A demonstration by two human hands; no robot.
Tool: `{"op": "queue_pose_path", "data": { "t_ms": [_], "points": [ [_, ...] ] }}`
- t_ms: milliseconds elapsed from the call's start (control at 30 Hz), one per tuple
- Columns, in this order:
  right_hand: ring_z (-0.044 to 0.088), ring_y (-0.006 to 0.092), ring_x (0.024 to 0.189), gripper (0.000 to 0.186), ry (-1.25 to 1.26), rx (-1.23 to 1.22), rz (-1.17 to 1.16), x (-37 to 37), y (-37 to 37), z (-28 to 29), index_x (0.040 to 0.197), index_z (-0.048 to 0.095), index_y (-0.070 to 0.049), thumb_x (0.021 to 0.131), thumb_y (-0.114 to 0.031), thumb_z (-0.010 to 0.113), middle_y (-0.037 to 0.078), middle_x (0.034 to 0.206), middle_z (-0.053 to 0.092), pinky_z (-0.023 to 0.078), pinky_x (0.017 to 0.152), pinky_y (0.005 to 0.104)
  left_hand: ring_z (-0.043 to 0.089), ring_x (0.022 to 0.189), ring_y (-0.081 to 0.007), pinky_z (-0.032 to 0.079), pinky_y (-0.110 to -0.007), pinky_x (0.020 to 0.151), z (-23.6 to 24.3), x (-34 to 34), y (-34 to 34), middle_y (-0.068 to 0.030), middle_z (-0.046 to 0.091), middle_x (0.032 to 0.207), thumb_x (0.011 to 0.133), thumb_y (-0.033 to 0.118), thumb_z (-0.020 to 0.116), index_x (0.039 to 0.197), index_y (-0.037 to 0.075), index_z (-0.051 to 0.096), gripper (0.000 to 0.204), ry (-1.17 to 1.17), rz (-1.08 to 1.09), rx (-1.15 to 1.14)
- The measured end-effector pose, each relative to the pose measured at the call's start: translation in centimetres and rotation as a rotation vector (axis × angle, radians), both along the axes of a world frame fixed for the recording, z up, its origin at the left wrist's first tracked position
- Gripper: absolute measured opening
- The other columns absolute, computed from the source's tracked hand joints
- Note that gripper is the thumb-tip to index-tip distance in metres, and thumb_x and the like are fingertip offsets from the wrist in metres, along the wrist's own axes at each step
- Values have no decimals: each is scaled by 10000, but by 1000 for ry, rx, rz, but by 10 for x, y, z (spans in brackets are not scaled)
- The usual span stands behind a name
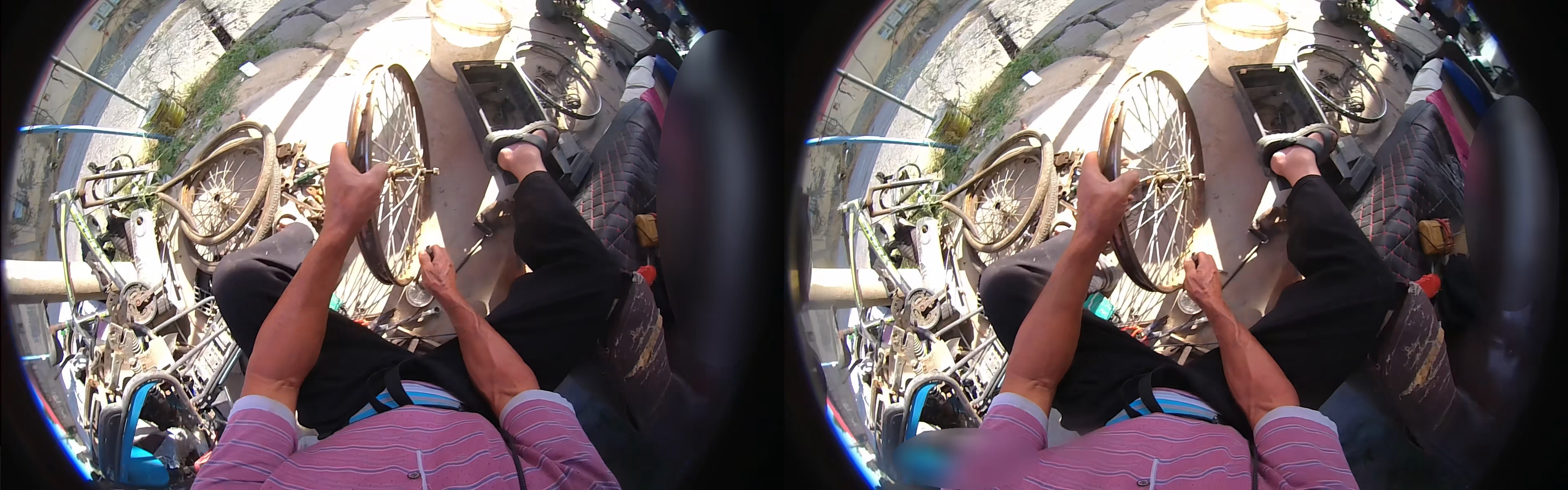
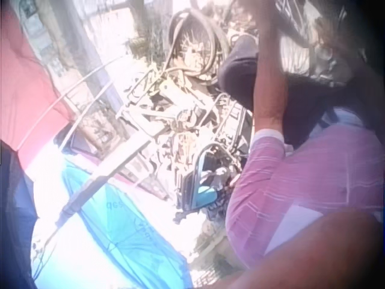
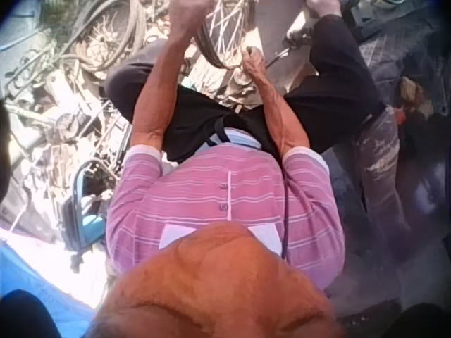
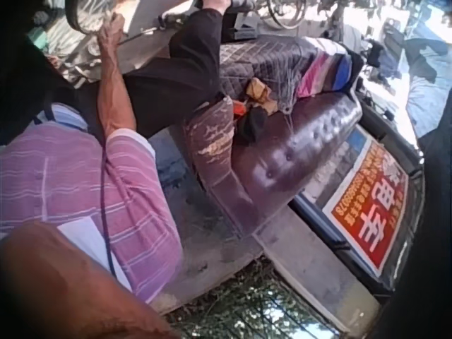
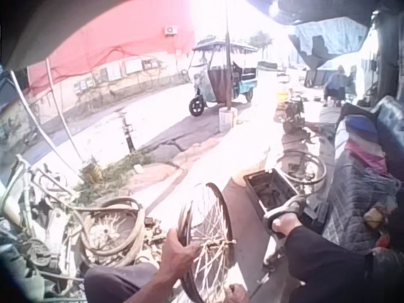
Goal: The person sits on the ground and uses a spoke wrench to tighten the nipples on a bicycle wheel. They rotate the wheel periodically to access different spokes and continue adjusting the tension throughout the clip.
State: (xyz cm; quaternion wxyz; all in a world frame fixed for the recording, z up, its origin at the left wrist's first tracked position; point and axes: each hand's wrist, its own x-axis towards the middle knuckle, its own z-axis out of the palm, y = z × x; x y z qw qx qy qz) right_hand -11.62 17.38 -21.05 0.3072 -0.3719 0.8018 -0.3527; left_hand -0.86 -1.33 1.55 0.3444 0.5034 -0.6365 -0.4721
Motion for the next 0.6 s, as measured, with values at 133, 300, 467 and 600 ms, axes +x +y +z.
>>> {"op": "queue_pose_path", "data": {
  "t_ms": [133, 300, 467, 600],
  "points": [
    [711, 328, 922, 330, -310, 249, 164, 5, 1, -19, 1063, 684, -7, 905, -274, 571, 199, 913, 728, 527, 856, 415, 559, 681, -145, 491, -330, 619, 1, 0, 3, -54, 571, 794, 853, 133, 725, 998, 4, 503, 295, 42, 21, -40],
    [657, 202, 738, 338, -370, 338, 205, 3, -10, -14, 906, 710, 20, 777, -290, 741, 124, 773, 694, 523, 713, 369, 578, 726, -164, 498, -340, 677, 8, -3, 9, -83, 593, 840, 842, 127, 715, 1045, -9, 520, 313, 8, 25, -25],
    [600, 201, 688, 376, -346, 417, 387, -9, -19, -39, 914, 732, 45, 787, -309, 740, 162, 769, 691, 511, 667, 388, 600, 765, -176, 510, -343, 734, 5, -7, 13, -98, 610, 879, 846, 136, 715, 1059, -11, 543, 311, 0, 9, -54],
    [629, 243, 690, 377, -308, 363, 409, -3, -17, -43, 922, 736, 41, 790, -311, 739, 198, 791, 707, 516, 676, 409, 601, 782, -171, 513, -340, 743, 6, -8, 17, -90, 611, 893, 856, 128, 729, 1067, -12, 548, 312, 19, -20, -56]
  ]
}}
